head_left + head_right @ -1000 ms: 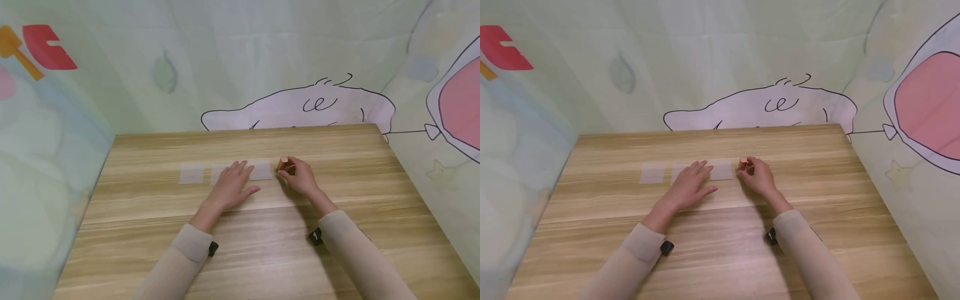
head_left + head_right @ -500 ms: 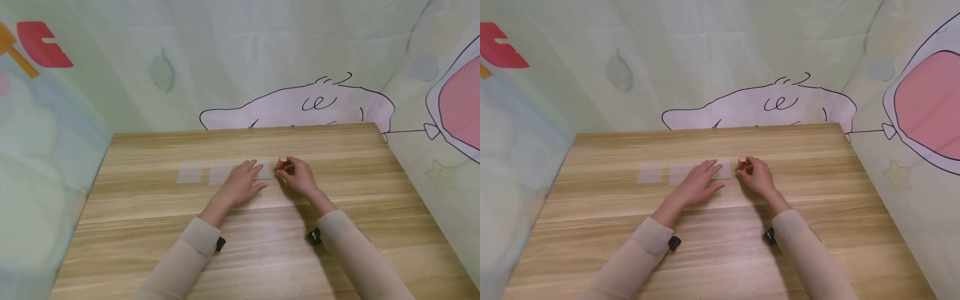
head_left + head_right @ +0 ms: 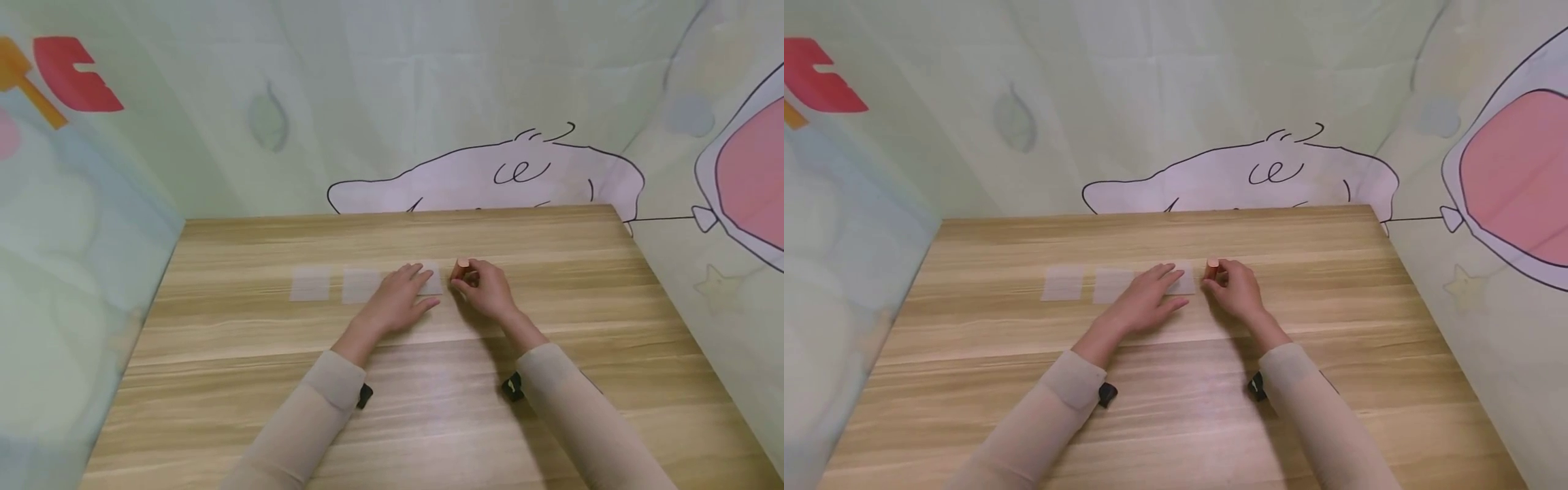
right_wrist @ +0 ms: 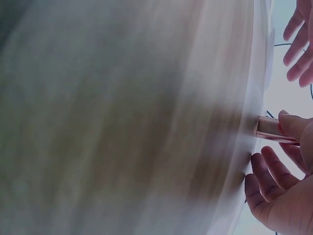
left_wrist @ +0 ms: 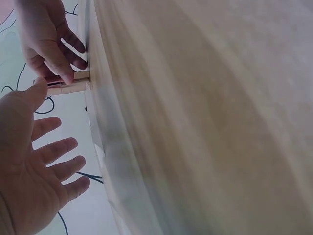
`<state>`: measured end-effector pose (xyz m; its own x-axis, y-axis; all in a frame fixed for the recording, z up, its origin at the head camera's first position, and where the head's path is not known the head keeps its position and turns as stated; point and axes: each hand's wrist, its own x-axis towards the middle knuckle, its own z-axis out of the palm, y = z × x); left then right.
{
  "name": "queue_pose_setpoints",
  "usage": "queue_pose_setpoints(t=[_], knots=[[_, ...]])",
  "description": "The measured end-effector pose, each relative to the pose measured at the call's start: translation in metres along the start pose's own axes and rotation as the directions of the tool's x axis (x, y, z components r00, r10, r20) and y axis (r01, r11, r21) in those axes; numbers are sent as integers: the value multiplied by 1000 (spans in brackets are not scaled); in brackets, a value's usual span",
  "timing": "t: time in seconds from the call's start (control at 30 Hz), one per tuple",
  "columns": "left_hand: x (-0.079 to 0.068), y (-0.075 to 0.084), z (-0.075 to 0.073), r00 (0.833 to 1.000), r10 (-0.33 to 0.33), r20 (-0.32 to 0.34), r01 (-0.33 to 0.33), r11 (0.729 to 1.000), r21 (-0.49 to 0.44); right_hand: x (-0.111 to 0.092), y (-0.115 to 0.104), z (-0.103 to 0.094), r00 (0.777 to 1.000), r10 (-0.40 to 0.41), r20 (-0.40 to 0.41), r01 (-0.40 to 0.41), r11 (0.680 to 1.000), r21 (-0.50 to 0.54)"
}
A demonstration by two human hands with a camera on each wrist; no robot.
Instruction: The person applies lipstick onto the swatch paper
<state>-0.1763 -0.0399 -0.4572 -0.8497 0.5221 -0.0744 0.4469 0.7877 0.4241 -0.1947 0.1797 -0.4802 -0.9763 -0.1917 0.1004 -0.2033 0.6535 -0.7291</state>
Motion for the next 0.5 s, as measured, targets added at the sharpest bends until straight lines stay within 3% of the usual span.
queue_pose_setpoints(t=[0.33, 0.5], knots=[[-1, -1, 2, 1000, -1, -12, 1, 1000, -19, -2, -2, 1, 1000, 3, -21, -4, 999, -44], [-2, 0, 0, 999, -1, -35, 0, 1000, -27, -3, -5, 0, 999, -38, -22, 36, 997, -67]])
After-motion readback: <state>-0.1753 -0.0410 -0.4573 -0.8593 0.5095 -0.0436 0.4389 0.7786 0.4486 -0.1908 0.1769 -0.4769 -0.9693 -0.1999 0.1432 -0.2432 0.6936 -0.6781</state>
